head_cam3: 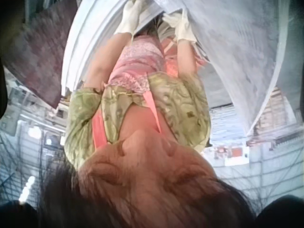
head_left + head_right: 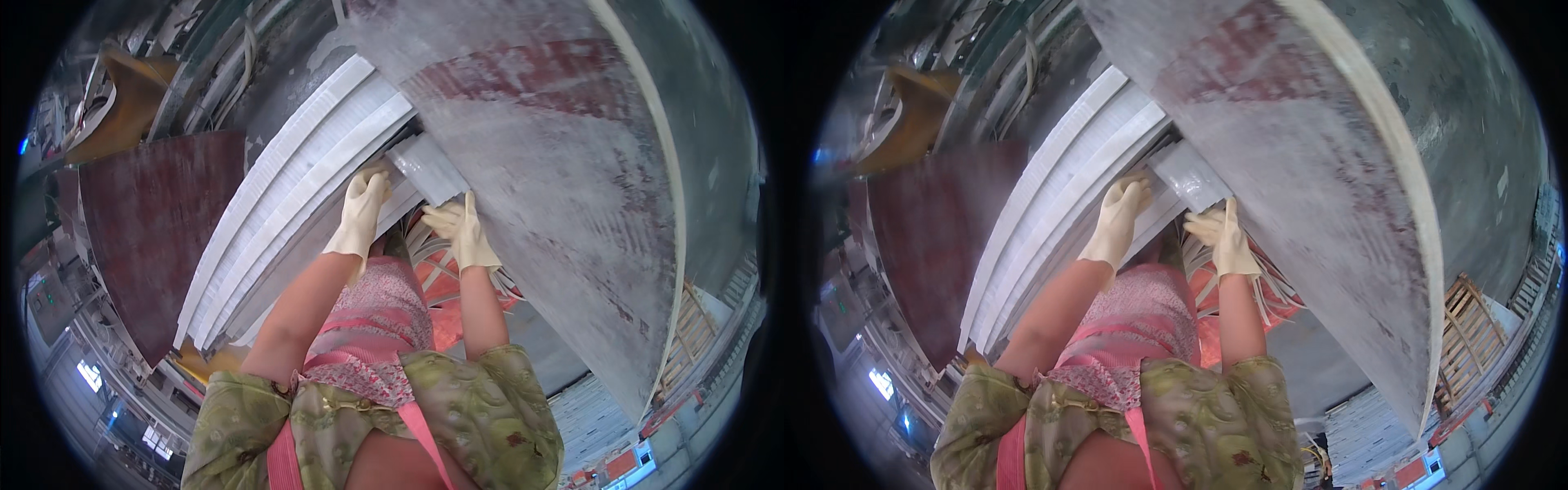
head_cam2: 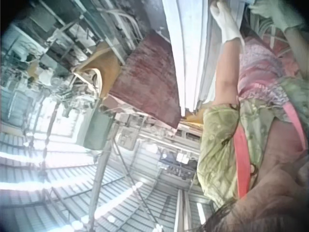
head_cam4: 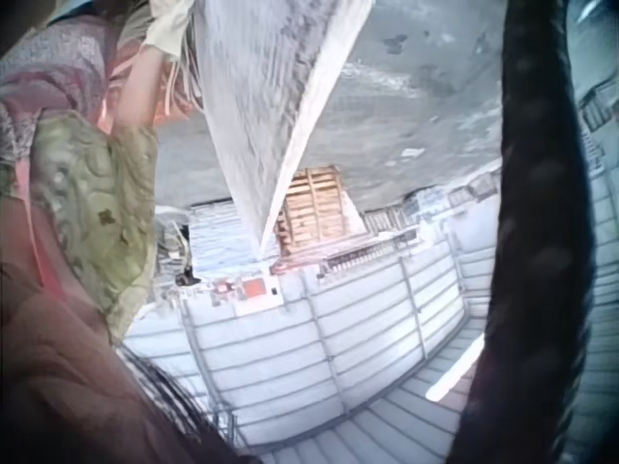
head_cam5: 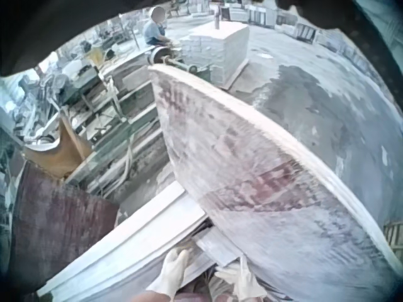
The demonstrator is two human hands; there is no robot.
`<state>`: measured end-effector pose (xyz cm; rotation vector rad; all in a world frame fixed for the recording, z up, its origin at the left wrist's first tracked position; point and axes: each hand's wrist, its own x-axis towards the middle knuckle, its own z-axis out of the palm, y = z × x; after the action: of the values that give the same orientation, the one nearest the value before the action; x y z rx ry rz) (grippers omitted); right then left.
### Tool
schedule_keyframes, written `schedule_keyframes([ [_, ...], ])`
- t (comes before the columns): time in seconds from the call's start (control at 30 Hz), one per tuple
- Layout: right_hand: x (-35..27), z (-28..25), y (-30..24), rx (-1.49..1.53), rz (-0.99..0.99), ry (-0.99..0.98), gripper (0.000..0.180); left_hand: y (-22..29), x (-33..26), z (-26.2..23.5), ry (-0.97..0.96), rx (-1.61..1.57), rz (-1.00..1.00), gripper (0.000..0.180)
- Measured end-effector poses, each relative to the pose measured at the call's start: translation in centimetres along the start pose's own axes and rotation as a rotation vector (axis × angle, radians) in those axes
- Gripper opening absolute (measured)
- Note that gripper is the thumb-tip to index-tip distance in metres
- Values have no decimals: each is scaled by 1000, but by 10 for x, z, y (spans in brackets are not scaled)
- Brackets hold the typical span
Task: The person repeatedly picks up rectangular white plasterboard pieces from a conveyor belt and stacks them on a nearby surface. The person also briefly moves a red plastic stool and a yellow dustpan to clear space before resuming stacking.
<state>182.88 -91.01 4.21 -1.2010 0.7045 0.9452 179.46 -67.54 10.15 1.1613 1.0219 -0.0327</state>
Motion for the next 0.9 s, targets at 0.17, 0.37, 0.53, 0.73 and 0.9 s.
schedule_keyframes([
  [0.17,-64,64,-34,-876,-740,334,71,-33,0,-64,-123,-518,-372,54],
  [0.37,18,91,-14,-1567,-1027,444,88,-60,17,-71,-263,465,178,49],
  [0.53,24,102,-9,-1693,-1051,528,91,-81,41,-48,6,-724,-260,61],
  [0.73,20,107,-4,-1709,-1045,525,85,-83,44,-41,81,-832,-271,64],
  [0.9,22,103,-4,-1697,-1060,526,83,-78,50,-37,51,-510,-263,51],
])
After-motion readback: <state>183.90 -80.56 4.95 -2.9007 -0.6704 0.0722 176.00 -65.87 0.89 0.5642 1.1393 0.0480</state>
